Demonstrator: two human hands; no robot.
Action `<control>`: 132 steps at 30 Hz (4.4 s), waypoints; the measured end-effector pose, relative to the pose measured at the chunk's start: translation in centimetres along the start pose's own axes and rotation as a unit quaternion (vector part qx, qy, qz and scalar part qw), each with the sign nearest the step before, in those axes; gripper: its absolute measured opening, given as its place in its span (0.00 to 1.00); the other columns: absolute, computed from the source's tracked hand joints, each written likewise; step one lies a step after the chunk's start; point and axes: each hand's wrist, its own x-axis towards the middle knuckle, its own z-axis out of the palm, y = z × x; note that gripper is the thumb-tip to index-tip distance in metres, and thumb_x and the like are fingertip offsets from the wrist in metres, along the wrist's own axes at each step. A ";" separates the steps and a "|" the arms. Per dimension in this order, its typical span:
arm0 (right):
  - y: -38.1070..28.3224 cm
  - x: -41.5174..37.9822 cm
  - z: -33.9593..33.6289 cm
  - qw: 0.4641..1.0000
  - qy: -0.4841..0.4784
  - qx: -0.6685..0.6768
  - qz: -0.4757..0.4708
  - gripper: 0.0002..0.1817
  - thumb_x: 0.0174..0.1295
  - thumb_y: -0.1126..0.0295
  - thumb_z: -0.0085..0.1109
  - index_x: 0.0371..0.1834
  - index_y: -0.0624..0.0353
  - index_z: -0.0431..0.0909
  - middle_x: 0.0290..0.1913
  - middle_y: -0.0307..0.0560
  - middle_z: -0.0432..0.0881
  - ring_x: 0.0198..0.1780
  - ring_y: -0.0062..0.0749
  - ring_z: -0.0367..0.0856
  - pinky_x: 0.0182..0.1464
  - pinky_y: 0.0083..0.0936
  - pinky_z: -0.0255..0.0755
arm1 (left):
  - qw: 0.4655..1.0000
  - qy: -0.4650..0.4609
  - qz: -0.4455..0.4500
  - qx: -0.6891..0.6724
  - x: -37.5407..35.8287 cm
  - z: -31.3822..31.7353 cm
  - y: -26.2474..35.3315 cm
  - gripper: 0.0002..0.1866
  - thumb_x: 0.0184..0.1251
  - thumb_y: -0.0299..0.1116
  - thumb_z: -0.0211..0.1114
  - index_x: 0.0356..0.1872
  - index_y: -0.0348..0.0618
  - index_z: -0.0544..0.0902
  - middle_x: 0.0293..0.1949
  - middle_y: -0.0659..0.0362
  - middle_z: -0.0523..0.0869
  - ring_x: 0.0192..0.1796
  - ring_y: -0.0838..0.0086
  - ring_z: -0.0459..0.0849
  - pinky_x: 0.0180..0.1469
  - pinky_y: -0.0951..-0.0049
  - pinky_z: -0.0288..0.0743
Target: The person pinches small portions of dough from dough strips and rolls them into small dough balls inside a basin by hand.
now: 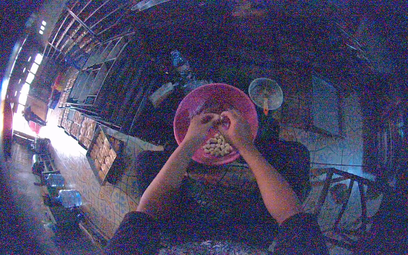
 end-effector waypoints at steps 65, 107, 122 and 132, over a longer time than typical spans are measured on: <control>0.1 0.1 2.8 0.985 -0.147 -0.051 0.078 0.12 0.56 0.68 0.71 0.41 0.60 0.86 0.50 0.64 0.86 0.52 0.55 0.85 0.53 0.46 0.77 | 0.900 0.073 0.029 0.428 1.4 -1.6 -6.2 0.13 0.64 0.30 0.58 0.42 0.36 0.87 0.39 0.40 0.88 0.44 0.45 0.89 0.47 0.49 0.83; 0.2 2.0 0.1 0.998 -0.042 0.010 0.055 0.18 0.60 0.72 0.70 0.54 0.58 0.81 0.52 0.48 0.86 0.55 0.40 0.86 0.59 0.34 0.77 | 0.997 -0.049 0.043 0.028 1.3 -2.6 0.8 0.15 0.70 0.39 0.70 0.49 0.41 0.89 0.45 0.55 0.92 0.40 0.74 0.89 0.43 0.68 0.84; -0.4 2.2 0.3 0.865 0.011 0.423 0.267 0.16 0.66 0.70 0.69 0.53 0.59 0.77 0.50 0.42 0.85 0.53 0.27 0.84 0.52 0.26 0.78 | 0.986 0.154 0.067 -0.010 1.4 -1.3 0.9 0.13 0.72 0.39 0.68 0.41 0.37 0.88 0.38 0.58 0.90 0.41 0.74 0.85 0.46 0.72 0.77; 2.1 1.6 1.1 0.924 -0.005 0.324 0.202 0.11 0.66 0.75 0.67 0.50 0.59 0.80 0.47 0.40 0.85 0.48 0.25 0.83 0.55 0.25 0.77 | 0.972 0.120 0.181 0.090 -0.3 0.5 2.1 0.11 0.66 0.33 0.71 0.46 0.43 0.90 0.44 0.56 0.92 0.47 0.65 0.90 0.53 0.67 0.82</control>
